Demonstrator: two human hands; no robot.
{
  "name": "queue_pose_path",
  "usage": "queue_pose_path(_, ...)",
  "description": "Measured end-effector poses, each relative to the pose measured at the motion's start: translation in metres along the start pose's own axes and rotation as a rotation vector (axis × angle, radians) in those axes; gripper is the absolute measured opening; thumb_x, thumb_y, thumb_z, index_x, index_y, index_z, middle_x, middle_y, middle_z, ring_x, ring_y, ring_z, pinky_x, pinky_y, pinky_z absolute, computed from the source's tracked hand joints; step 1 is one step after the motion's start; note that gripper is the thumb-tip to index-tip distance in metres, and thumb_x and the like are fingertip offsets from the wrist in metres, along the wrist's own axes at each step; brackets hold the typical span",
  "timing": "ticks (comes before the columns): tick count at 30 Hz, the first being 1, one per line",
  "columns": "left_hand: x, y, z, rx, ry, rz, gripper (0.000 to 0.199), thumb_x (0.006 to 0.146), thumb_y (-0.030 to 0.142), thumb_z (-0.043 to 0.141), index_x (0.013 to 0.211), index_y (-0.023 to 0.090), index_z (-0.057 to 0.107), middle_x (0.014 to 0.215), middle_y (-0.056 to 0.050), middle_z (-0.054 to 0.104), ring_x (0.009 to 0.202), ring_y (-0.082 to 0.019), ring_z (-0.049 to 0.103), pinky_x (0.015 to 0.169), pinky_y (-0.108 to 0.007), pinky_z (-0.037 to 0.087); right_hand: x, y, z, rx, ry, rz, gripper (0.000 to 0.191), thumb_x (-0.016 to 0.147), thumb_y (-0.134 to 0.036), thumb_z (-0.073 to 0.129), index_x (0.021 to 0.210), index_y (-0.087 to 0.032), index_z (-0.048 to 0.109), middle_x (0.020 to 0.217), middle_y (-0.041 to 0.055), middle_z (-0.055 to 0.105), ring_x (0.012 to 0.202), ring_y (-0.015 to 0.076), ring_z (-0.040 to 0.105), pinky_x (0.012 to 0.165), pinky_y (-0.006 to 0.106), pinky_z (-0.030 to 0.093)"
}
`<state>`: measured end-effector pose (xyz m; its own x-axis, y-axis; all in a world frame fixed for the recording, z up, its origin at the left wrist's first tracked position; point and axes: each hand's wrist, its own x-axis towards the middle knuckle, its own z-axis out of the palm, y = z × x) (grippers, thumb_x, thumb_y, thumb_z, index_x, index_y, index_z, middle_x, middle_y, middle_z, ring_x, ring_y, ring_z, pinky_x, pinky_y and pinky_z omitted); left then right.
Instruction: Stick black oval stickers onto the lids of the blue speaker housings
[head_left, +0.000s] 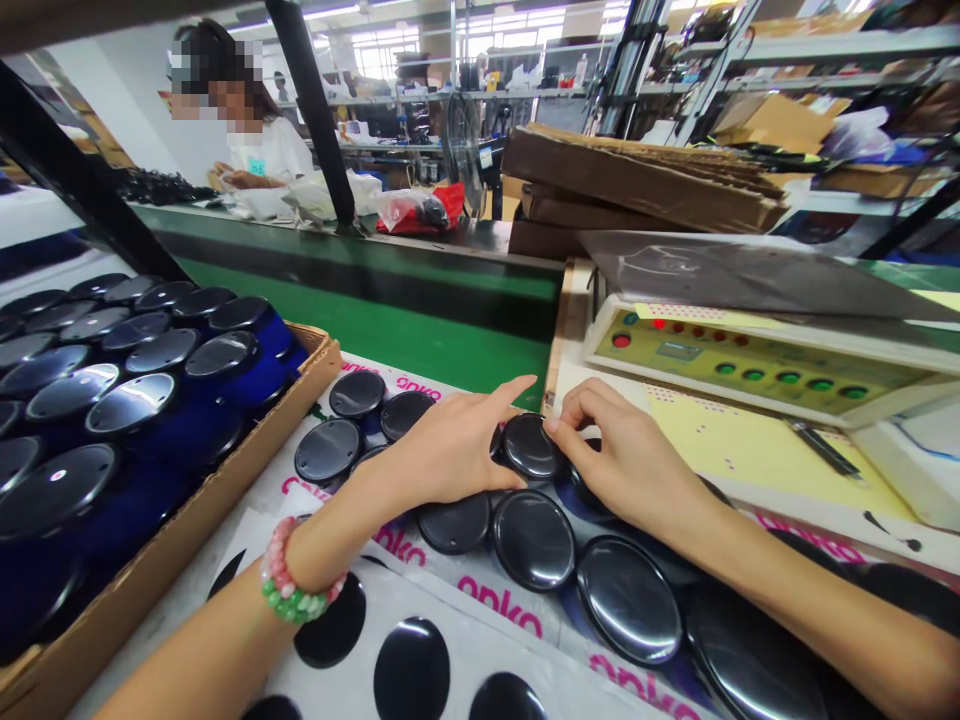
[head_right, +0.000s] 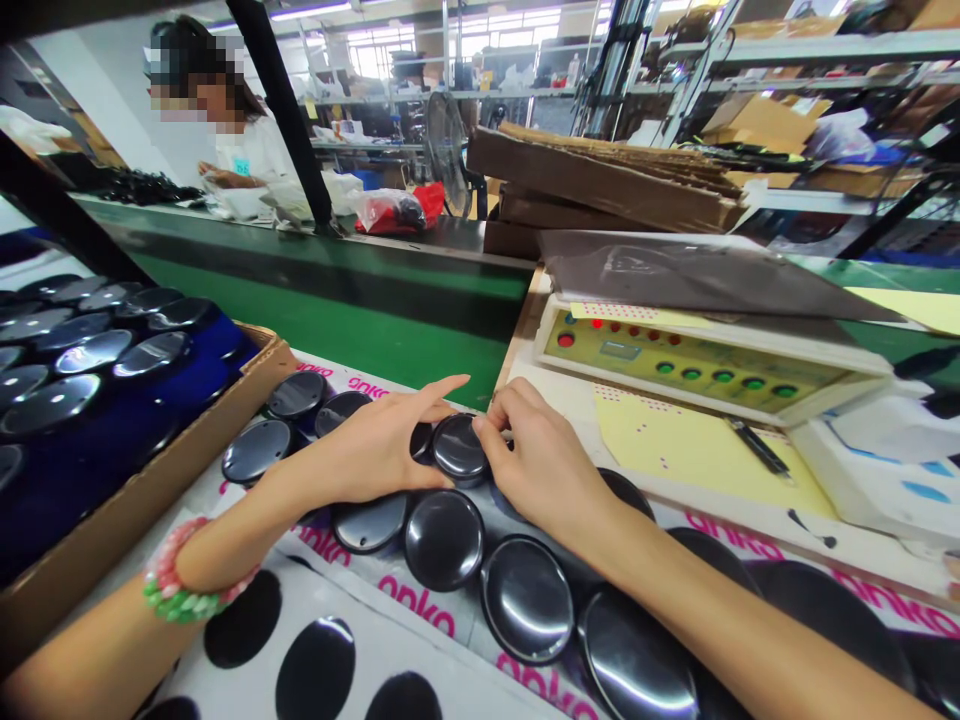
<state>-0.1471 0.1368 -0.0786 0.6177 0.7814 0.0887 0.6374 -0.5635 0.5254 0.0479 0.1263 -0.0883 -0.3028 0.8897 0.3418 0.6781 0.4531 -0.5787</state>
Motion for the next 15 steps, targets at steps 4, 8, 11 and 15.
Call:
queue_pose_path(4, 0.001, 0.0, 0.0, 0.019, -0.002, -0.018, 0.096, 0.066, 0.029, 0.079, 0.143, 0.02, 0.022, 0.118, -0.007, 0.064, 0.111, -0.027, 0.057, 0.09, -0.037, 0.044, -0.001, -0.001, 0.001, -0.237, 0.018, -0.173, 0.017, 0.089, -0.019, 0.044, 0.072, -0.019, 0.045, 0.077, 0.004, 0.051, 0.068, 0.0169, 0.051, 0.062, 0.03, 0.04)
queue_pose_path(8, 0.0, -0.002, 0.001, 0.079, 0.002, 0.011, 0.095, 0.069, 0.032, 0.077, 0.145, 0.021, 0.022, 0.119, -0.008, 0.063, 0.113, -0.028, 0.056, 0.092, -0.038, 0.044, 0.001, -0.016, 0.001, -0.721, -0.073, -0.222, 0.022, 0.091, -0.021, 0.044, 0.077, -0.014, 0.06, 0.079, 0.0108, 0.058, 0.081, 0.0273, 0.053, 0.069, 0.038, 0.038)
queue_pose_path(11, -0.003, -0.005, 0.003, 0.148, 0.004, 0.085, 0.079, 0.078, 0.033, 0.07, 0.144, 0.027, 0.027, 0.126, -0.008, 0.057, 0.115, -0.026, 0.054, 0.097, -0.04, 0.042, 0.003, -0.03, -0.022, -0.862, -0.075, -0.149, 0.028, 0.094, -0.033, 0.045, 0.086, -0.014, 0.064, 0.087, 0.0121, 0.062, 0.089, 0.0301, 0.053, 0.075, 0.04, 0.038)
queue_pose_path(15, -0.003, -0.021, 0.008, 0.292, -0.035, 0.175, 0.057, 0.088, 0.036, 0.056, 0.14, 0.041, 0.033, 0.124, -0.005, 0.057, 0.109, -0.026, 0.056, 0.094, -0.044, 0.044, -0.013, -0.028, -0.113, -1.003, 0.028, 0.186, 0.04, 0.096, -0.044, 0.036, 0.102, -0.013, 0.061, 0.101, 0.013, 0.06, 0.097, 0.0286, 0.053, 0.077, 0.038, 0.041)
